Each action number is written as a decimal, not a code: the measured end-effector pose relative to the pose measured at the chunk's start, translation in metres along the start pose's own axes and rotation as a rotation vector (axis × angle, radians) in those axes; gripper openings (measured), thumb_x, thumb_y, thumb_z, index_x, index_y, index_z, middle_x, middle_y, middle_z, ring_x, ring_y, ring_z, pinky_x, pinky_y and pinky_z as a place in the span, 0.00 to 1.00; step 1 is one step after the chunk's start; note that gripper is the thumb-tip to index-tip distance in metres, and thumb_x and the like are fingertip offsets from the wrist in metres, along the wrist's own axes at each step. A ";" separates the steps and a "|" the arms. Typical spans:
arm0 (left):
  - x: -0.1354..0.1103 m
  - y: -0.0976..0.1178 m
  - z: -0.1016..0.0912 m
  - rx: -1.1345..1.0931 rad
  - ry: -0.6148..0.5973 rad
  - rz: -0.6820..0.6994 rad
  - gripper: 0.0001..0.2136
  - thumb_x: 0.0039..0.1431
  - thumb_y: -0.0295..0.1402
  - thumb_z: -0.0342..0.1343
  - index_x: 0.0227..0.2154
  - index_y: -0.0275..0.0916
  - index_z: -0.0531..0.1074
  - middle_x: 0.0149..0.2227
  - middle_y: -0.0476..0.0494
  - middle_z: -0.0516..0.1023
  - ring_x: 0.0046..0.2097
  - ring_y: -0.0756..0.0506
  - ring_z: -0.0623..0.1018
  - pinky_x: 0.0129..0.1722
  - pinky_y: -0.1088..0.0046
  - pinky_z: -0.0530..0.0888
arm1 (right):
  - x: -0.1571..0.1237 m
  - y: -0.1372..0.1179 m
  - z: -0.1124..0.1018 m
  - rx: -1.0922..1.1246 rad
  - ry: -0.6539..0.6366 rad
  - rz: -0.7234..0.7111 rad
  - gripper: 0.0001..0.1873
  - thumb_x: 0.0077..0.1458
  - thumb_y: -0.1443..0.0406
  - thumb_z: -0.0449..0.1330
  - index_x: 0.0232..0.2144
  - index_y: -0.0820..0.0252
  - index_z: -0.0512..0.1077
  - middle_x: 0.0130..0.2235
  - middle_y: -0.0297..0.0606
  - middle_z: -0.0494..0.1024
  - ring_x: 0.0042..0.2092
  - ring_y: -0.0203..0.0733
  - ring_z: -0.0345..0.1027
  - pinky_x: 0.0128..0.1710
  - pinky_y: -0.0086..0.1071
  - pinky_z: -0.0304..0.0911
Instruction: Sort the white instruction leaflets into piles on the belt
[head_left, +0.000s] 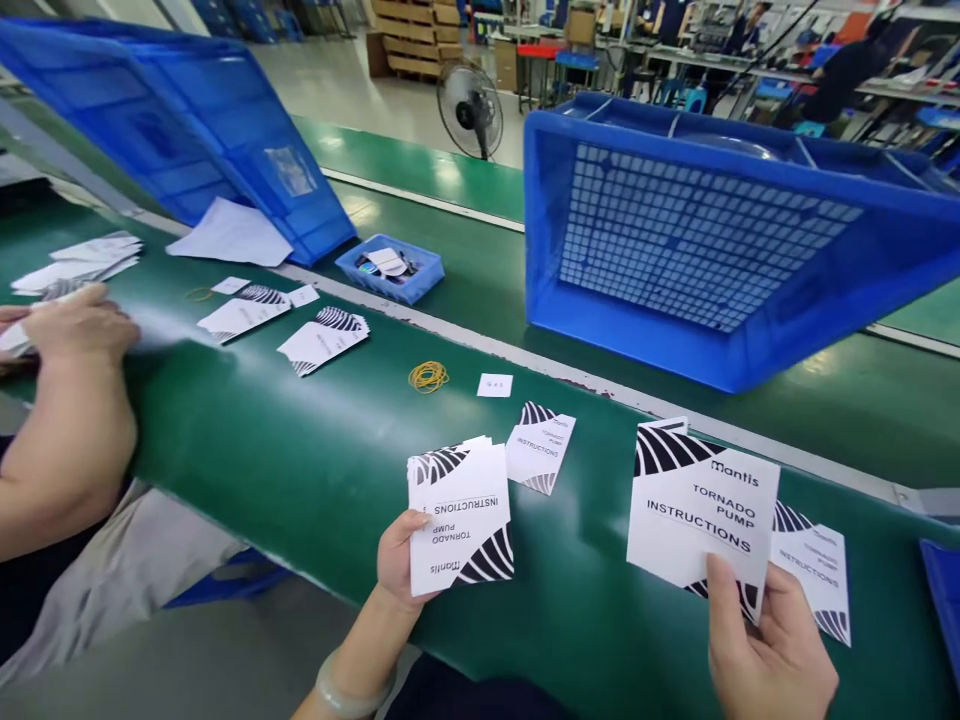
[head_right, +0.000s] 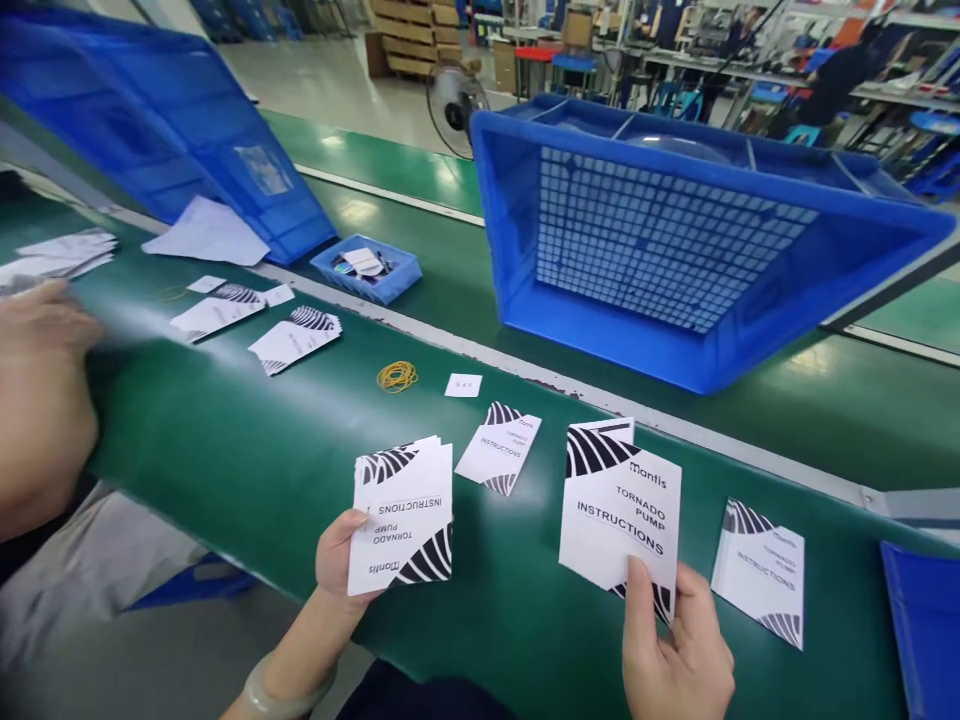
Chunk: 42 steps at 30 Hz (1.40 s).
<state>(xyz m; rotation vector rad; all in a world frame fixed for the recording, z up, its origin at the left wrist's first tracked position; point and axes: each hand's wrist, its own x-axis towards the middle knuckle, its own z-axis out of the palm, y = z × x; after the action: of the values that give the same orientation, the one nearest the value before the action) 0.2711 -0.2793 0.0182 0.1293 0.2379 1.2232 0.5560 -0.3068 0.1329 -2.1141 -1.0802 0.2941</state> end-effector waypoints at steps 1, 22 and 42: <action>0.001 -0.003 0.002 0.001 0.003 -0.017 0.28 0.55 0.32 0.40 0.61 0.40 0.51 0.52 0.39 0.71 0.54 0.35 0.70 0.54 0.51 0.63 | 0.004 0.008 0.001 -0.015 0.034 -0.008 0.23 0.51 0.46 0.54 0.36 0.58 0.70 0.40 0.46 0.76 0.39 0.50 0.70 0.32 0.36 0.64; 0.006 -0.052 0.017 0.054 0.168 -0.251 0.31 0.50 0.27 0.44 0.60 0.35 0.53 0.50 0.37 0.73 0.53 0.34 0.70 0.55 0.49 0.60 | 0.004 0.085 0.077 -0.482 -0.441 -0.499 0.37 0.59 0.48 0.44 0.63 0.66 0.46 0.65 0.51 0.38 0.64 0.60 0.28 0.58 0.57 0.38; -0.024 -0.088 0.016 0.166 0.323 -0.601 0.22 0.42 0.26 0.51 0.44 0.26 0.73 0.41 0.30 0.78 0.43 0.34 0.76 0.41 0.62 0.71 | -0.022 0.063 0.033 0.304 -0.734 0.010 0.18 0.56 0.54 0.54 0.38 0.62 0.74 0.38 0.42 0.78 0.38 0.48 0.72 0.34 0.32 0.67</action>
<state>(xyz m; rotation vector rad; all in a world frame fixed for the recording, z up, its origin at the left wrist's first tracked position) 0.3478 -0.3312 0.0161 -0.0014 0.6128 0.6189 0.5641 -0.3307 0.0634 -1.7586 -1.3154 1.2251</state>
